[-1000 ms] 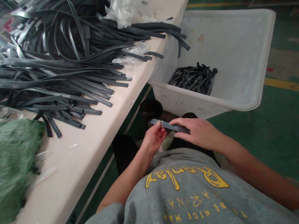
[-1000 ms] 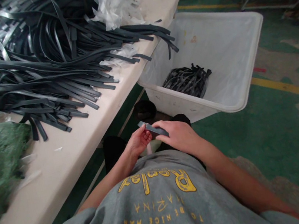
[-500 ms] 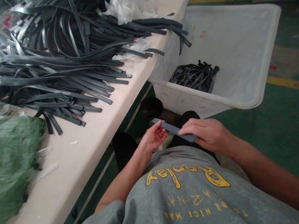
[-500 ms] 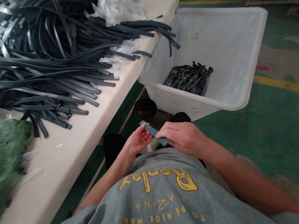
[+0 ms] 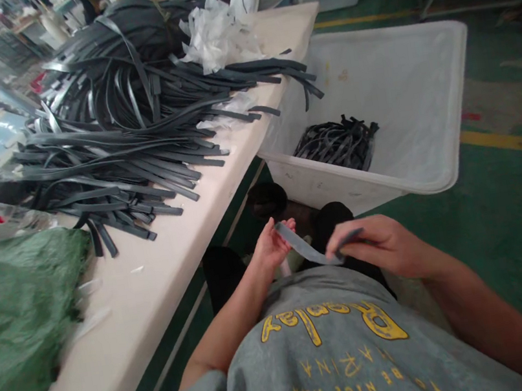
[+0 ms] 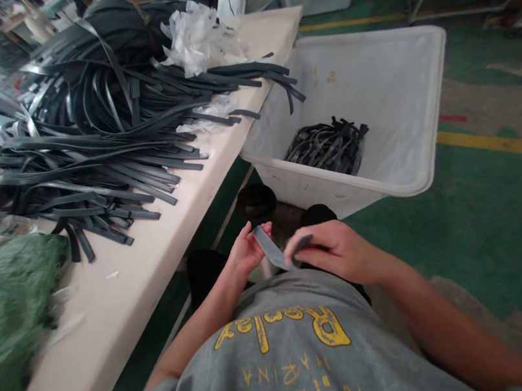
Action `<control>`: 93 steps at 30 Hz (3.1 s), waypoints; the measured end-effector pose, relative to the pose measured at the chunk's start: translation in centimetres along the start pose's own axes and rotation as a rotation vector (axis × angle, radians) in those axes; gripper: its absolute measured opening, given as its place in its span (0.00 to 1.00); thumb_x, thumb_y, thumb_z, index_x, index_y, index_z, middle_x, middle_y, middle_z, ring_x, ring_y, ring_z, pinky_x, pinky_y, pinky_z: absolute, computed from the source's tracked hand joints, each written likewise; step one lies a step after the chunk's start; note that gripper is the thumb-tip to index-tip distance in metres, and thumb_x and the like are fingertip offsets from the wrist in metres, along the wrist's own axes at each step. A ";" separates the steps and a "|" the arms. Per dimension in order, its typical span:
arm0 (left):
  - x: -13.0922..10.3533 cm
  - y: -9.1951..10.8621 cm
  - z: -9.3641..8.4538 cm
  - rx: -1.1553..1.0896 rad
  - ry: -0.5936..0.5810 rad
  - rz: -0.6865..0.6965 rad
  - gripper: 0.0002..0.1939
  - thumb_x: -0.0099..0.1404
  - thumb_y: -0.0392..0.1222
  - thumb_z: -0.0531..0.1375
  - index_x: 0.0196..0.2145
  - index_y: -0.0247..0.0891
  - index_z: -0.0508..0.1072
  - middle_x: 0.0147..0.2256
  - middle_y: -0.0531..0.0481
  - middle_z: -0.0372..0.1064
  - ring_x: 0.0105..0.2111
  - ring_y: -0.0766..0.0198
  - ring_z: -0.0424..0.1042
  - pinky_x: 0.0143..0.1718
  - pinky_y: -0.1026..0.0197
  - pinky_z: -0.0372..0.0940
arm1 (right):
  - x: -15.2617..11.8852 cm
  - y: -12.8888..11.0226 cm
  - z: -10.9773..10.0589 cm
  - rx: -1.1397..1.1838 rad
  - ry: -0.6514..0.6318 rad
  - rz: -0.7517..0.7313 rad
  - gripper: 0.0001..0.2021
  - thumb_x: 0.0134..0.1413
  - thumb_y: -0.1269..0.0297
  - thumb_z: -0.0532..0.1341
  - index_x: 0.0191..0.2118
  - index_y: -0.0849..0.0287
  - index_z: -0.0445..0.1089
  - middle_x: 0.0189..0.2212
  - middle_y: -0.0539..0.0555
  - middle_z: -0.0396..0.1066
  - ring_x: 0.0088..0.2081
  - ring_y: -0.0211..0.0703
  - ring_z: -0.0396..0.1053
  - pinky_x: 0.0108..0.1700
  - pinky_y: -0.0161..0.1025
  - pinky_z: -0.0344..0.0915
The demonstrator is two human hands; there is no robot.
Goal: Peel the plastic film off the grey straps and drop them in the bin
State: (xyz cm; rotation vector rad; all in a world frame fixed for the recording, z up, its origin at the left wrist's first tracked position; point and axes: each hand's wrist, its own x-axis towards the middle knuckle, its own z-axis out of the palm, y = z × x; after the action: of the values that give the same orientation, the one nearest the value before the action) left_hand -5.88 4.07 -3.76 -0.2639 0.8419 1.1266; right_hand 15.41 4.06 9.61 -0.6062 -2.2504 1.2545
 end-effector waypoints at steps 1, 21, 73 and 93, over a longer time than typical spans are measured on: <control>1.0 0.5 0.0 0.004 0.043 0.042 0.16 0.72 0.42 0.51 0.44 0.24 0.70 0.33 0.39 0.76 0.29 0.63 0.76 0.33 0.63 0.72 | -1.1 -1.1 -1.0 0.105 -0.040 0.014 0.08 0.66 0.64 0.57 0.40 0.55 0.74 0.31 0.52 0.75 0.31 0.38 0.73 0.35 0.34 0.67; -1.6 -2.9 -0.9 0.931 -0.498 0.043 0.23 0.61 0.52 0.64 0.47 0.33 0.73 0.33 0.46 0.74 0.26 0.65 0.72 0.28 0.65 0.63 | 3.4 14.1 -4.5 0.865 0.455 0.329 0.16 0.48 0.51 0.70 0.39 0.57 0.76 0.54 0.60 0.71 0.54 0.52 0.69 0.52 0.51 0.68; 1.6 -0.7 -2.3 1.038 -0.139 0.595 0.26 0.61 0.54 0.62 0.53 0.36 0.70 0.51 0.37 0.70 0.48 0.52 0.70 0.51 0.51 0.63 | 12.4 18.3 -10.5 -0.640 0.346 0.292 0.20 0.57 0.59 0.55 0.53 0.58 0.71 0.55 0.61 0.69 0.56 0.56 0.68 0.58 0.51 0.64; 0.4 1.7 -1.7 0.744 -0.157 0.536 0.31 0.53 0.64 0.65 0.44 0.35 0.77 0.42 0.38 0.75 0.37 0.57 0.74 0.40 0.56 0.64 | 33.8 11.3 -7.0 -0.795 0.368 0.306 0.08 0.57 0.66 0.59 0.35 0.59 0.76 0.41 0.61 0.75 0.45 0.51 0.71 0.45 0.41 0.64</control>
State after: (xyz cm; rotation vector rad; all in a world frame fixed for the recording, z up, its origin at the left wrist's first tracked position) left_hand -8.10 4.16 -4.79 0.6948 1.1628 1.2153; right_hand -5.18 34.00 9.81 -1.3760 -2.3251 0.2539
